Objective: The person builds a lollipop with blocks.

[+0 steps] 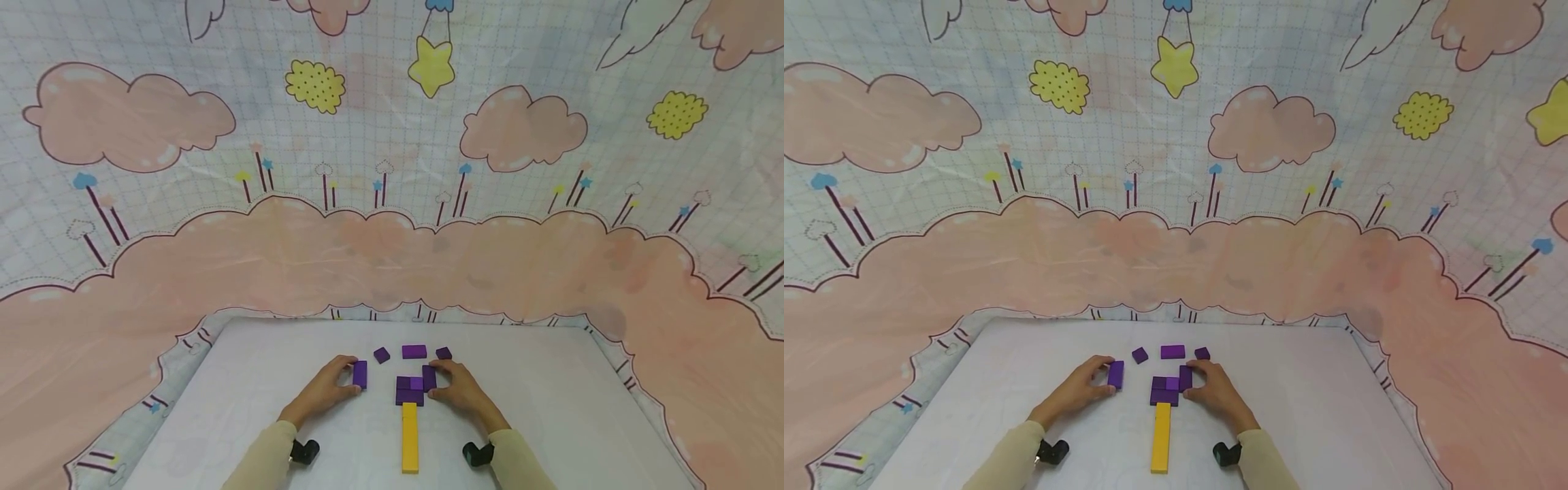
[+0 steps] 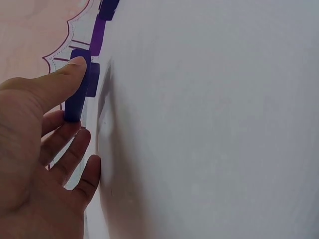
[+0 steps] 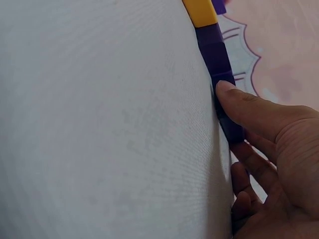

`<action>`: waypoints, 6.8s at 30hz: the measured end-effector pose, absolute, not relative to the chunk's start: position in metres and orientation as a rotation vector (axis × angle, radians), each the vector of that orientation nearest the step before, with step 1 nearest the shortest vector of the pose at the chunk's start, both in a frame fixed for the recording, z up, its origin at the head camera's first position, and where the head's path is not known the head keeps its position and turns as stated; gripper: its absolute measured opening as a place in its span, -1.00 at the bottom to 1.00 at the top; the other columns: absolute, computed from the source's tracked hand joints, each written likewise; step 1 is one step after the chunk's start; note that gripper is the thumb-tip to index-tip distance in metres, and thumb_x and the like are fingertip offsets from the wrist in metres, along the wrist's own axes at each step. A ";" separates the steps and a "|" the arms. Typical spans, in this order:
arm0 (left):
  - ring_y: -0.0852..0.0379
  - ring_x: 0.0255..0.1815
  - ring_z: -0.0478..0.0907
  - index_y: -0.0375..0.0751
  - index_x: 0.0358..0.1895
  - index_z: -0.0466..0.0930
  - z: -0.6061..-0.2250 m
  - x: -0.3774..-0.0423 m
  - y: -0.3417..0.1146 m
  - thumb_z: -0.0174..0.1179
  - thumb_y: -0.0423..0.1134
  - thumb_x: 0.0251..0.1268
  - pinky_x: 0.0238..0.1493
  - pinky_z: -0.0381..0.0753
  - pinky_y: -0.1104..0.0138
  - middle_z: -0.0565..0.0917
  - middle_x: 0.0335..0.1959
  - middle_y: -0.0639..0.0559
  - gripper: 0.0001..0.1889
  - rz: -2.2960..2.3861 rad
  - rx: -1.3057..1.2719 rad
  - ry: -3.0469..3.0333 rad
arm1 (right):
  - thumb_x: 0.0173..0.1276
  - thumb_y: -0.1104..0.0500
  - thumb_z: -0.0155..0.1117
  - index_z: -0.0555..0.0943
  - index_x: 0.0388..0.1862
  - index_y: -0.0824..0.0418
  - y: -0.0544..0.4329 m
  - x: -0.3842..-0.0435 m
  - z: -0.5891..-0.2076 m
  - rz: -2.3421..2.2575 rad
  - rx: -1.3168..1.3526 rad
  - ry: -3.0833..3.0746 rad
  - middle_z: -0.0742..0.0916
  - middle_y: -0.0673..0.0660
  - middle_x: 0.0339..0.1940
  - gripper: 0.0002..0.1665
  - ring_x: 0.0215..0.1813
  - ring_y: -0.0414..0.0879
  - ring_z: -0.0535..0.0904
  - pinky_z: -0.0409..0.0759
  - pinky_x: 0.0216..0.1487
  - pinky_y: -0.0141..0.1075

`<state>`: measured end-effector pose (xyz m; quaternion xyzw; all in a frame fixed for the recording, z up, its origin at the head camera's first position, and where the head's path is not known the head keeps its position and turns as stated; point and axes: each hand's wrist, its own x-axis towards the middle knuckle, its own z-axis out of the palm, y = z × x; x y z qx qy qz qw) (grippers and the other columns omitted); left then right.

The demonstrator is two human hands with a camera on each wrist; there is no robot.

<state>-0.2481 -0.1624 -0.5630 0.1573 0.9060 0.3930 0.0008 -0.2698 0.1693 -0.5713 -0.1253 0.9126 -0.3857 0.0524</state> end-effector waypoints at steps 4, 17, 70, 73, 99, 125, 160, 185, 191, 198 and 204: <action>-0.16 0.30 0.46 -0.23 0.30 0.41 -0.564 -0.247 -0.157 0.40 -0.10 0.17 0.37 0.38 -0.13 0.53 0.25 -0.14 -0.35 1.225 0.514 2.843 | 0.14 0.09 0.53 0.53 0.27 -0.01 0.169 -0.271 -0.572 -1.168 -0.369 2.777 0.51 0.25 0.39 -0.31 0.43 0.26 0.35 0.27 0.44 0.25; -0.18 0.31 0.45 -0.21 0.34 0.39 -0.559 -0.247 -0.138 0.37 -0.07 0.20 0.39 0.37 -0.13 0.50 0.28 -0.16 -0.34 1.187 0.498 2.824 | 0.13 0.09 0.53 0.54 0.26 -0.01 0.169 -0.271 -0.572 -1.192 -0.351 2.771 0.51 0.25 0.39 -0.32 0.43 0.27 0.34 0.26 0.44 0.27; -0.17 0.33 0.40 -0.22 0.31 0.45 -0.571 -0.259 -0.099 0.38 -0.06 0.17 0.43 0.29 -0.12 0.53 0.28 -0.15 -0.35 0.966 0.598 2.946 | 0.12 0.11 0.53 0.55 0.26 0.03 0.170 -0.269 -0.571 -1.181 -0.422 2.788 0.55 0.20 0.37 -0.32 0.45 0.24 0.35 0.26 0.46 0.22; -0.17 0.33 0.41 -0.23 0.31 0.45 -0.570 -0.259 -0.100 0.39 -0.07 0.17 0.42 0.29 -0.14 0.53 0.28 -0.15 -0.35 0.981 0.603 2.949 | 0.12 0.11 0.53 0.55 0.26 0.03 0.170 -0.269 -0.569 -1.183 -0.425 2.787 0.55 0.20 0.37 -0.32 0.45 0.24 0.34 0.26 0.47 0.22; -0.21 0.38 0.36 -0.20 0.33 0.45 -0.569 -0.257 -0.101 0.38 -0.08 0.18 0.46 0.23 -0.15 0.49 0.33 -0.20 -0.35 1.063 0.574 2.895 | 0.07 0.11 0.56 0.50 0.33 0.07 0.170 -0.269 -0.573 -1.177 -0.427 2.801 0.53 0.22 0.39 -0.20 0.44 0.28 0.34 0.27 0.45 0.23; -0.25 0.41 0.32 -0.18 0.35 0.44 -0.574 -0.257 -0.102 0.40 -0.06 0.16 0.46 0.24 -0.18 0.44 0.38 -0.22 -0.32 1.138 0.502 2.851 | 0.22 0.13 0.46 0.53 0.26 0.14 0.187 -0.264 -0.542 -1.370 -0.438 2.758 0.64 0.16 0.24 -0.39 0.15 0.10 0.57 0.64 0.11 0.00; -0.22 0.39 0.34 -0.15 0.37 0.42 -0.576 -0.260 -0.101 0.39 -0.03 0.17 0.44 0.27 -0.17 0.46 0.37 -0.18 -0.31 1.127 0.548 2.857 | 0.28 0.31 0.34 0.65 0.13 0.20 0.201 -0.320 -0.560 -1.370 -0.256 2.834 0.72 0.25 0.10 -0.59 -0.04 0.03 0.67 0.66 0.06 -0.07; -0.21 0.37 0.37 -0.18 0.35 0.44 -0.574 -0.260 -0.102 0.40 -0.04 0.16 0.43 0.28 -0.15 0.49 0.35 -0.18 -0.31 1.110 0.544 2.869 | 0.25 0.28 0.37 0.67 0.01 0.21 0.199 -0.331 -0.563 -1.230 -0.240 2.828 0.71 0.08 -0.21 -0.67 -0.18 -0.10 0.54 0.54 -0.07 -0.20; -0.21 0.36 0.37 -0.20 0.34 0.44 -0.574 -0.259 -0.103 0.40 -0.05 0.16 0.43 0.28 -0.16 0.48 0.35 -0.19 -0.32 1.114 0.540 2.863 | 0.24 0.28 0.39 0.66 -0.01 0.24 0.200 -0.331 -0.566 -1.267 -0.253 2.813 0.72 0.08 -0.24 -0.68 -0.20 -0.11 0.56 0.57 -0.06 -0.20; -0.21 0.37 0.36 -0.18 0.35 0.44 -0.575 -0.259 -0.102 0.40 -0.06 0.16 0.44 0.28 -0.16 0.47 0.36 -0.19 -0.32 1.132 0.505 2.852 | 0.24 0.24 0.40 0.66 -0.05 0.22 0.199 -0.329 -0.564 -1.298 -0.266 2.813 0.72 0.05 -0.30 -0.71 -0.24 -0.15 0.56 0.54 -0.10 -0.26; -0.21 0.39 0.34 -0.15 0.36 0.43 -0.576 -0.260 -0.101 0.39 -0.04 0.18 0.45 0.28 -0.15 0.46 0.38 -0.17 -0.32 1.125 0.487 2.849 | 0.21 0.25 0.42 0.66 -0.05 0.23 0.198 -0.323 -0.564 -1.299 -0.245 2.825 0.72 0.06 -0.30 -0.69 -0.25 -0.14 0.56 0.57 -0.10 -0.23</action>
